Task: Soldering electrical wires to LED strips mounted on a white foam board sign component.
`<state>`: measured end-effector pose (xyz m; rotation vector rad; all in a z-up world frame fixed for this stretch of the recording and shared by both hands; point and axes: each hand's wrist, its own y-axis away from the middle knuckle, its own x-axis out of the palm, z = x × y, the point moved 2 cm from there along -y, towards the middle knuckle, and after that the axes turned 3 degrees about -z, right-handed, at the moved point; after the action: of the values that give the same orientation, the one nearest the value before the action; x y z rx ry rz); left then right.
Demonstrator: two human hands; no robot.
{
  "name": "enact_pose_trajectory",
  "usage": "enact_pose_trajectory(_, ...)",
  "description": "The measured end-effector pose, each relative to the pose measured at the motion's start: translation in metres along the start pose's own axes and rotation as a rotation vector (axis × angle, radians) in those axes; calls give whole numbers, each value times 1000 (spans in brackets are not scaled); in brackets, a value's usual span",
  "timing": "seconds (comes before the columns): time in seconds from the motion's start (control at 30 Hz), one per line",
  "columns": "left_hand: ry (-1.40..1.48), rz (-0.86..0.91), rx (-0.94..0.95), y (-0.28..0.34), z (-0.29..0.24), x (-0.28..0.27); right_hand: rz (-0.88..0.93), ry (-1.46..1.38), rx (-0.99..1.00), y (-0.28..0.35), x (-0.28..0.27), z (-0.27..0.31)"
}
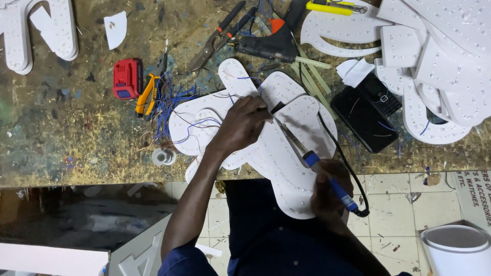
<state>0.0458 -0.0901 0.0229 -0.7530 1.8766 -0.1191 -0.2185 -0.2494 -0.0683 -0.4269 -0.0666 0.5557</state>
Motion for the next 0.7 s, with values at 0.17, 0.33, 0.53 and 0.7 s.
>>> enact_pose_trajectory(0.17,60,-15,16,-5,-8,-13,129,103,-40,-2,-9,19)
enact_pose_trajectory(0.33,138,-14,-13,-7,-13,-21,472,527,-502,1,-12,10)
enact_pose_trajectory(0.53,130,5,-27,-9,-17,-23,67,-174,11,15,0,-5)
enact_pose_trajectory(0.7,85,11,-48,-7,-18,-18,-23,-175,-139,17,6,-10)
